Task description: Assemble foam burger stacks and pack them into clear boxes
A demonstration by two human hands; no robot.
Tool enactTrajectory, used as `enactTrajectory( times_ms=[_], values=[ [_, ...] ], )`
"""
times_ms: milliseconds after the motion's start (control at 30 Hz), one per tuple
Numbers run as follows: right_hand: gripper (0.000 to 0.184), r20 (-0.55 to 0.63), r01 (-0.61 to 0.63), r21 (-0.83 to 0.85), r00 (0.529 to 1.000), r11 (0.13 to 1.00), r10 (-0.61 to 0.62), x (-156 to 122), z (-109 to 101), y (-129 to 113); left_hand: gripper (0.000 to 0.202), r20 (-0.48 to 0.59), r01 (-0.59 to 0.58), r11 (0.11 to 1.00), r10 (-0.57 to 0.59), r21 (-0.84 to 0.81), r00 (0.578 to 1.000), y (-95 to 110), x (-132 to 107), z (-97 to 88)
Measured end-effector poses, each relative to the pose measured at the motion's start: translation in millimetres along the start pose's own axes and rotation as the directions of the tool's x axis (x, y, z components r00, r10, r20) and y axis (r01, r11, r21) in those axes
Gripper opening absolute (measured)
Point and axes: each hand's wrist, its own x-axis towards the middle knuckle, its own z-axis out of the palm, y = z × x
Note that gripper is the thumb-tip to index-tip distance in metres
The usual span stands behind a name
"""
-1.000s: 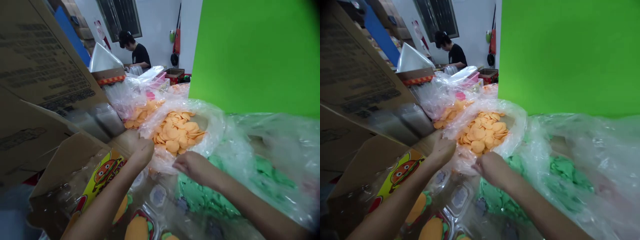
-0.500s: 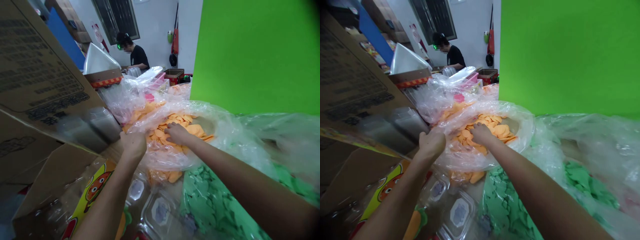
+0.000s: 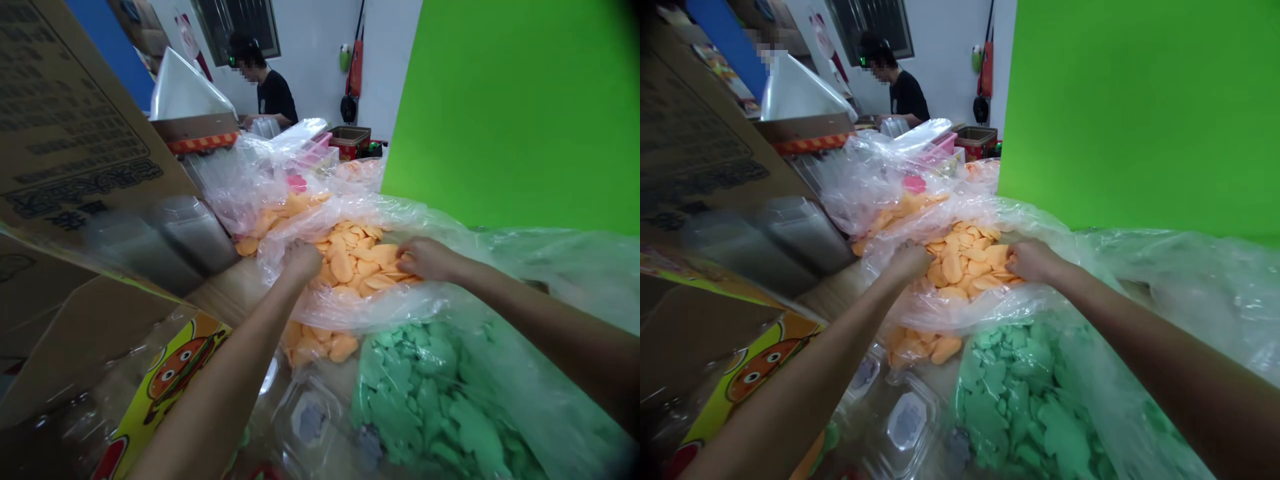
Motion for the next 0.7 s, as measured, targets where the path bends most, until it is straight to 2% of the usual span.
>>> enactTrajectory(
  times_ms=[100, 233, 367, 467, 567, 700],
  values=[
    [0.026, -0.074, 0.055, 0.052, 0.996, 0.997, -0.051, 9.4, -3.8, -28.8, 0.034, -0.060, 0.100, 0.994, -0.097, 0.044, 0.993, 1.5, -4.3, 3.4],
    [0.031, -0.142, 0.059, 0.128, 0.989, 0.990, -0.041, 37.1, -0.2, -75.5, 0.036, -0.091, 0.142, 0.990, -0.140, 0.012, 0.986, -0.2, -6.5, 4.7],
    [0.032, -0.158, 0.017, 0.161, 0.987, 0.987, 0.009, 62.7, 16.8, -102.8, 0.034, -0.057, 0.123, 0.985, -0.131, -0.119, 0.990, -0.5, -6.0, 0.6],
    [0.030, -0.155, 0.084, 0.164, 0.986, 0.983, -0.058, 66.6, 27.4, -107.3, 0.030, 0.013, 0.112, 0.943, -0.114, -0.313, 0.993, -1.8, -3.6, -2.2],
    [0.030, -0.155, 0.172, 0.155, 0.977, 0.973, -0.148, 61.7, 28.6, -103.4, 0.027, 0.076, 0.120, 0.811, -0.094, -0.572, 0.993, -5.3, 0.4, -5.5],
    [0.031, -0.146, 0.176, 0.115, 0.976, 0.978, -0.159, 55.1, 20.0, -97.3, 0.024, 0.111, 0.119, 0.518, -0.047, -0.847, 0.993, -8.2, -3.7, -19.4]
  ],
)
